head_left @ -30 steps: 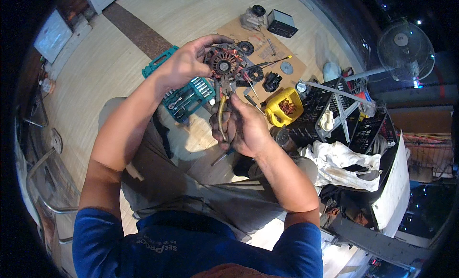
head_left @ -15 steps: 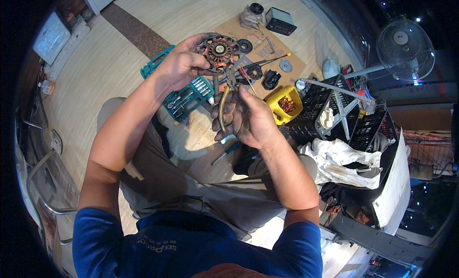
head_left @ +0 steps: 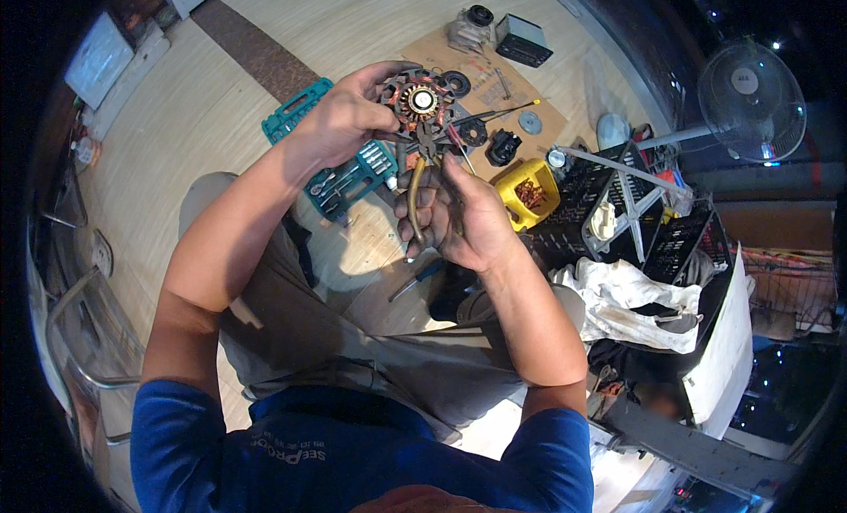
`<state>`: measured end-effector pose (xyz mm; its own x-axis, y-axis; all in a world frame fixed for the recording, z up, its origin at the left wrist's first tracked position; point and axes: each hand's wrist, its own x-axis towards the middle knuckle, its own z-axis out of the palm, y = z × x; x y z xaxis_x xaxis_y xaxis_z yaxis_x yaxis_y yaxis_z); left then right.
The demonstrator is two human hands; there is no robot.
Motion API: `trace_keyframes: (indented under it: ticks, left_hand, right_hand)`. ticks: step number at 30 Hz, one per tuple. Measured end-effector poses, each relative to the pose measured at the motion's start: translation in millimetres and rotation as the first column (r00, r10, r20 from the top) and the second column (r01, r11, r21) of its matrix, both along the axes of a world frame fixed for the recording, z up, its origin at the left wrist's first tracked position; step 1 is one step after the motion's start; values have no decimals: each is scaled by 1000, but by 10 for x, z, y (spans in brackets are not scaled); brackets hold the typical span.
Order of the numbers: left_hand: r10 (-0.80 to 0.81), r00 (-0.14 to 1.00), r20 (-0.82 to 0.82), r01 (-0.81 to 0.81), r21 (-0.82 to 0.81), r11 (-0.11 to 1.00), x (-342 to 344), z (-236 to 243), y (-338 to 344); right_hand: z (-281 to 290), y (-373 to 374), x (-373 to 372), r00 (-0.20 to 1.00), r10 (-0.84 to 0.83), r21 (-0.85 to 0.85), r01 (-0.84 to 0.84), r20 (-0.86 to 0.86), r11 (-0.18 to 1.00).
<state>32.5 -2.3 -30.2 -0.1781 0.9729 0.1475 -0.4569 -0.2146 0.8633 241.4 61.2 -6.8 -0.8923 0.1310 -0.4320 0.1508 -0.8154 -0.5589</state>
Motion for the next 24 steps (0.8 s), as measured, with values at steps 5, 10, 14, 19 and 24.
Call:
trace_keyframes:
  ticks: [5, 10, 14, 19, 24]
  left_hand:
    - [42, 998, -39, -42, -5, 999, 30, 51, -27]
    - [112, 984, -140, -111, 11, 994, 57, 92, -45]
    - [114, 980, -166, -112, 24, 993, 51, 113, -41]
    - [11, 992, -122, -11, 2, 1000, -45, 119, -22]
    - [-25, 993, -112, 13, -104, 994, -88, 157, -27]
  right_hand:
    - [-1, -17, -17, 1000, 2, 5, -2, 2, 1000]
    - [67, -121, -29, 993, -54, 40, 50, 105, 998]
    - [197, -213, -57, 978, -90, 36, 85, 189, 996]
    - [161, -191, -12, 992, 6, 53, -13, 127, 999]
    - [137, -81, 41, 989, 57, -14, -56, 139, 998]
